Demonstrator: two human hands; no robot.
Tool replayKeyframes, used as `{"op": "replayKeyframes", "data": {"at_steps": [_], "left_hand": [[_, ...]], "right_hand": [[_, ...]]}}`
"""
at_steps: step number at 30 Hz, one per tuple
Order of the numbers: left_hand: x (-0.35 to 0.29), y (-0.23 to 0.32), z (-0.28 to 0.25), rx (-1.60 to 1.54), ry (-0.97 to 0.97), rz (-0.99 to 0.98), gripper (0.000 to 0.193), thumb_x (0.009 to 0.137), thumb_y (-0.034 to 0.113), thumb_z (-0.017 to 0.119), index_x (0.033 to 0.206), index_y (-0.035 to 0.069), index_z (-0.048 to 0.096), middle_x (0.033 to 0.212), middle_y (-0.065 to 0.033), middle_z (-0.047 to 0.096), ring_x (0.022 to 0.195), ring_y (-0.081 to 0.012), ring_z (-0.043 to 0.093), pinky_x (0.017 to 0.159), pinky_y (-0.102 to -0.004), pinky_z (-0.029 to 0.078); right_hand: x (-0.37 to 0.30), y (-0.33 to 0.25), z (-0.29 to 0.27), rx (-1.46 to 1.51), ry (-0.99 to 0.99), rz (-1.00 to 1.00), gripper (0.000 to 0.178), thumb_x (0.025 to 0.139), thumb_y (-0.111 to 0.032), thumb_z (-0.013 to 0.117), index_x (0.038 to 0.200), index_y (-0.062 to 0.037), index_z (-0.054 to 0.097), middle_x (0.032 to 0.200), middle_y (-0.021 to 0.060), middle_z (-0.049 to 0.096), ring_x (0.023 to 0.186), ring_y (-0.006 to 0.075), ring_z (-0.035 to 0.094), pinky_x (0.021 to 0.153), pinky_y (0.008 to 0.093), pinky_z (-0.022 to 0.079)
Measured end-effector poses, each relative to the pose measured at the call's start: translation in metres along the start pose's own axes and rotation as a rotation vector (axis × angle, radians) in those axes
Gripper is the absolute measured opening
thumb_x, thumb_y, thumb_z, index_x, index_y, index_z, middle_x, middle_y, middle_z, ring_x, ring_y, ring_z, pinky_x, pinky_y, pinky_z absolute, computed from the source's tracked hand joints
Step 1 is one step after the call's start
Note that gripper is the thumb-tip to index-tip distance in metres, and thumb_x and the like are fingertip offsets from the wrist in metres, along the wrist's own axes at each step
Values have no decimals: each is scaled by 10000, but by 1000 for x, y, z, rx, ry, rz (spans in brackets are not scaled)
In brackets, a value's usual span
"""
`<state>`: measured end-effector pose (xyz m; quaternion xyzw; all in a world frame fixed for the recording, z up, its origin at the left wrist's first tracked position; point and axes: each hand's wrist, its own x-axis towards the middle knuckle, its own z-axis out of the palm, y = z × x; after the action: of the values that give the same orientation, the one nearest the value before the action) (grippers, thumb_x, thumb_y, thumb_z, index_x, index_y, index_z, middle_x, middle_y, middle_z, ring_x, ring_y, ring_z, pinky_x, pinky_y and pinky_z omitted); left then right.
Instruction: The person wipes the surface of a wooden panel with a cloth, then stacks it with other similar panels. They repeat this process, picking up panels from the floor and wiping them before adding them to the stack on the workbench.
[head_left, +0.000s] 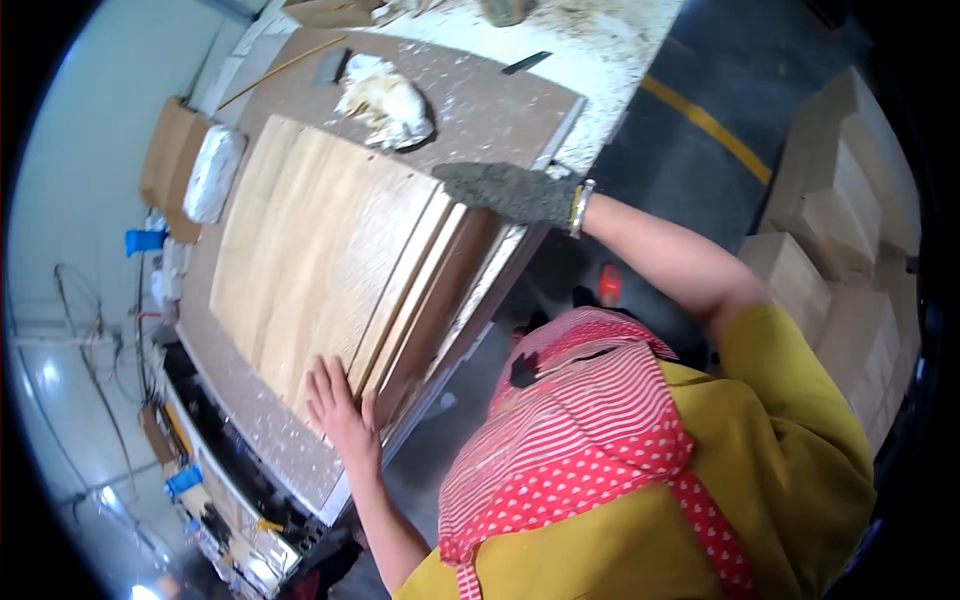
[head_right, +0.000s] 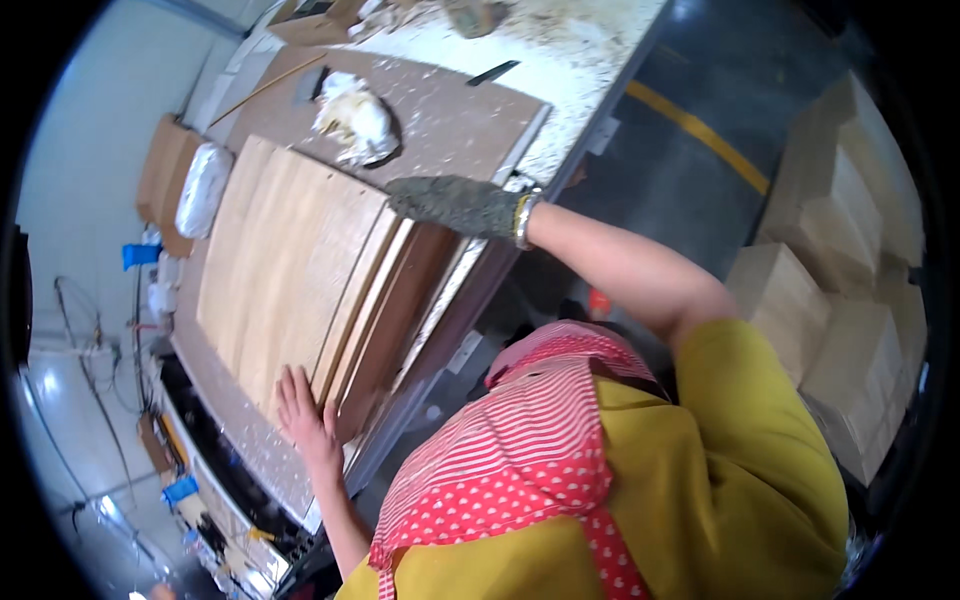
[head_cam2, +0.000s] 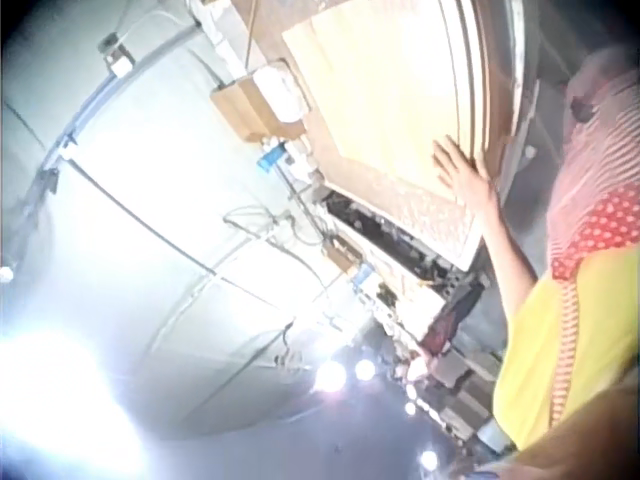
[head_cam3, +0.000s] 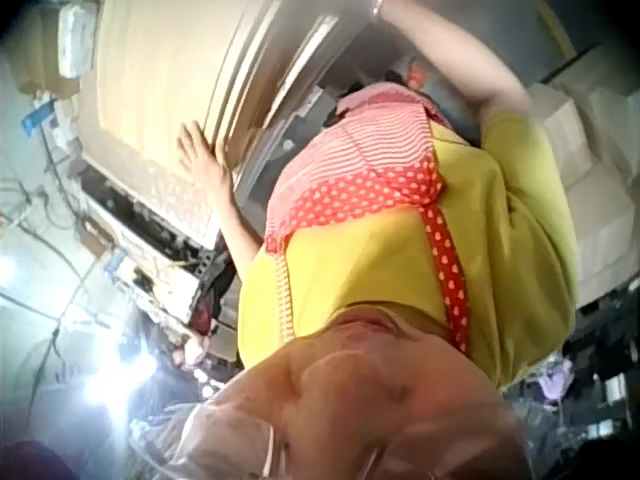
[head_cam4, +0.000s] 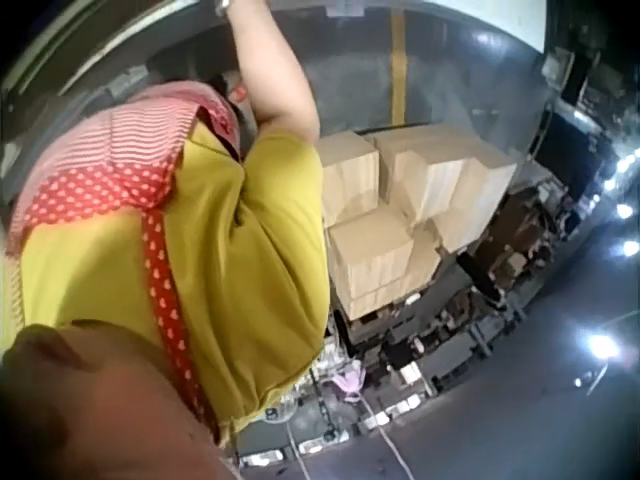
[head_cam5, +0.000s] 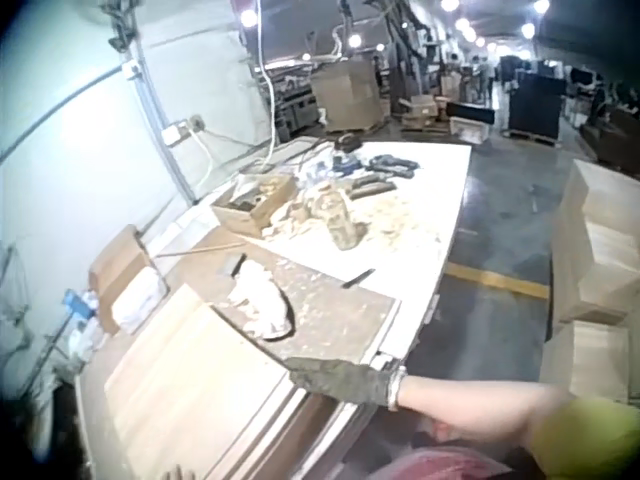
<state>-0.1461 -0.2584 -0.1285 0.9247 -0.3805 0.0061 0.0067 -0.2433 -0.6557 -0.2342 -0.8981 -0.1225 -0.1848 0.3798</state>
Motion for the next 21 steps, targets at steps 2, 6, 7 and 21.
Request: {"op": "replayKeyframes", "data": {"at_steps": [2, 6, 7, 21], "left_hand": [[2, -3, 4, 12, 27, -15, 592, 879, 385, 501, 1411, 156, 379, 1491, -95, 300, 1368, -347, 247, 1081, -519, 176], [4, 0, 6, 44, 62, -14, 583, 872, 358, 522, 1409, 175, 385, 1481, -82, 320, 1358, -336, 272, 1080, -516, 190], [4, 0, 4, 50, 71, -14, 586, 869, 364, 527, 1407, 177, 387, 1480, -80, 323, 1356, -339, 274, 1079, -516, 192], [34, 65, 0, -599, 180, 430, 367, 868, 151, 540, 1201, -2, 540, 1273, -225, 497, 1175, -391, 469, 987, -458, 364]], "right_hand": [[7, -3, 5, -50, 16, -6, 483, 928, -32, 392, 1402, -119, 357, 1511, 103, 235, 1373, 263, 271, 1130, 343, 243], [17, -9, 14, 47, 96, 102, 425, 967, -133, 335, 1386, -140, 404, 1479, 93, 309, 1334, 243, 339, 1114, 324, 263], [18, -11, 16, 86, 102, 157, 420, 961, -127, 346, 1376, -123, 413, 1473, 94, 321, 1333, 236, 341, 1115, 324, 263], [37, -79, -4, 304, 184, 610, 443, 981, -374, 370, 1273, -71, 510, 1289, 133, 530, 1167, 293, 507, 995, 403, 390]]}}
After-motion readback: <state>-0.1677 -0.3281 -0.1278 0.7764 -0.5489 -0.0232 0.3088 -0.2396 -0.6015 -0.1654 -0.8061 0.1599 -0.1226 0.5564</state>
